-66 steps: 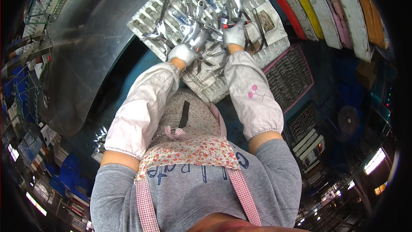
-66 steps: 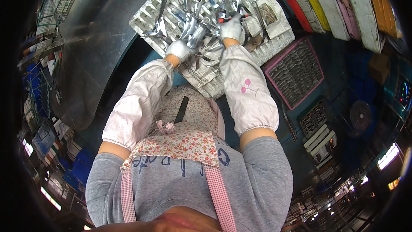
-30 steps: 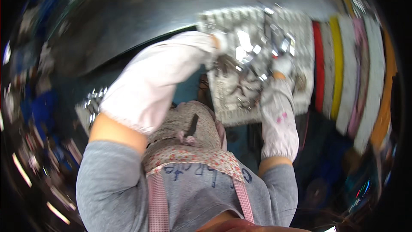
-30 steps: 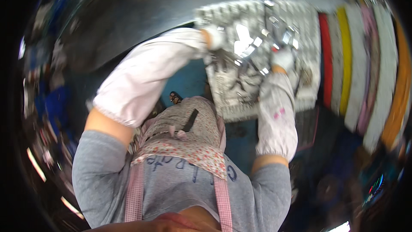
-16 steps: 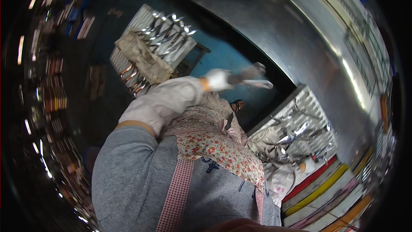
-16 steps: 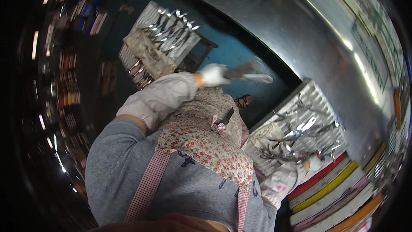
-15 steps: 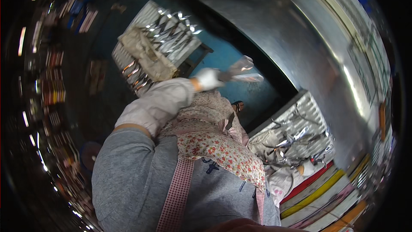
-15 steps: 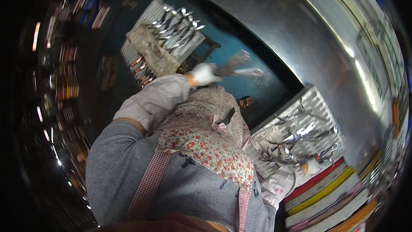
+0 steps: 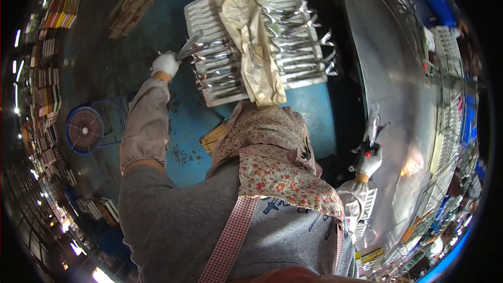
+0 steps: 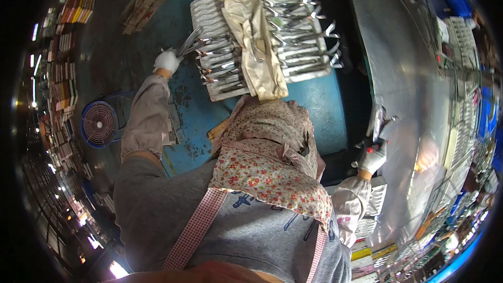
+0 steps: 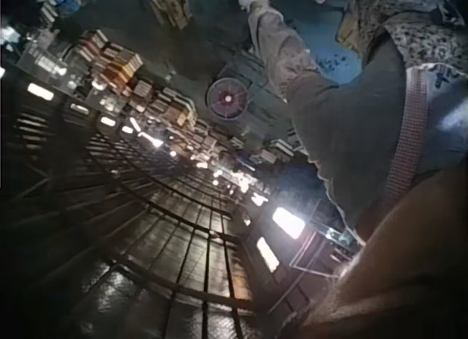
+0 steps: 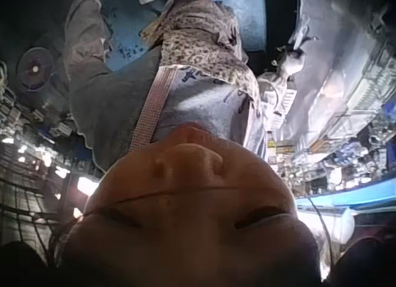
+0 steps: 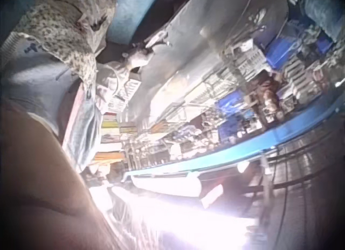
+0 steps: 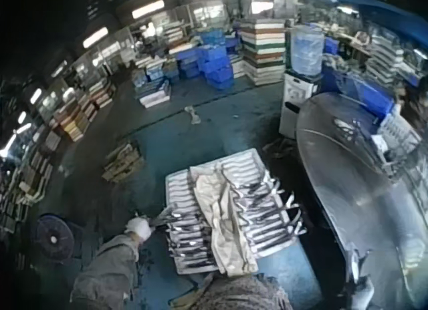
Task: The person inspects metal parts, marking specific points on them with a red marker, then sorts them into crates.
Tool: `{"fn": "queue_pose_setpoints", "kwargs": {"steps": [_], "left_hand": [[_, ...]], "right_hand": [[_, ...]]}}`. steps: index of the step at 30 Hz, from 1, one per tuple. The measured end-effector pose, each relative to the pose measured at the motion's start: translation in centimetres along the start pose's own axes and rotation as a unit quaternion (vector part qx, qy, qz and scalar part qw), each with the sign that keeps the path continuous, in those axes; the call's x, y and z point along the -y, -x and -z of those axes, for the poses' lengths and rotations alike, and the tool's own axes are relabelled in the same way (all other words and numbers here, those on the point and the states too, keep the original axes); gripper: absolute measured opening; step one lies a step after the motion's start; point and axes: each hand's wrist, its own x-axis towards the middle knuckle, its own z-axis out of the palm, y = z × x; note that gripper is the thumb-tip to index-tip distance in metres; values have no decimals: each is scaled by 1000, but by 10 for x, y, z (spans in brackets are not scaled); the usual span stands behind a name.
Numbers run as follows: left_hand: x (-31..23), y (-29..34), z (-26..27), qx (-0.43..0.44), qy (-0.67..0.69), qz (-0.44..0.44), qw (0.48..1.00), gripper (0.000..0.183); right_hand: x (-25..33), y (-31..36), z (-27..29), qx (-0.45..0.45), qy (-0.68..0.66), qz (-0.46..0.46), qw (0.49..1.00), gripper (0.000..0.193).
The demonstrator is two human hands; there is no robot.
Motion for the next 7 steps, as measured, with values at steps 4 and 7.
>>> {"fn": "queue_pose_setpoints", "kwargs": {"steps": [4,7], "left_hand": [[36,-86,-15,-30,-36,-108,993,19],[34,-137,-25,24,-38,-112,993,19]], "right_hand": [[112,-22,-91,105,-92,14,990,23],[172,-30,-126,205,-16,22,978,23]]}}
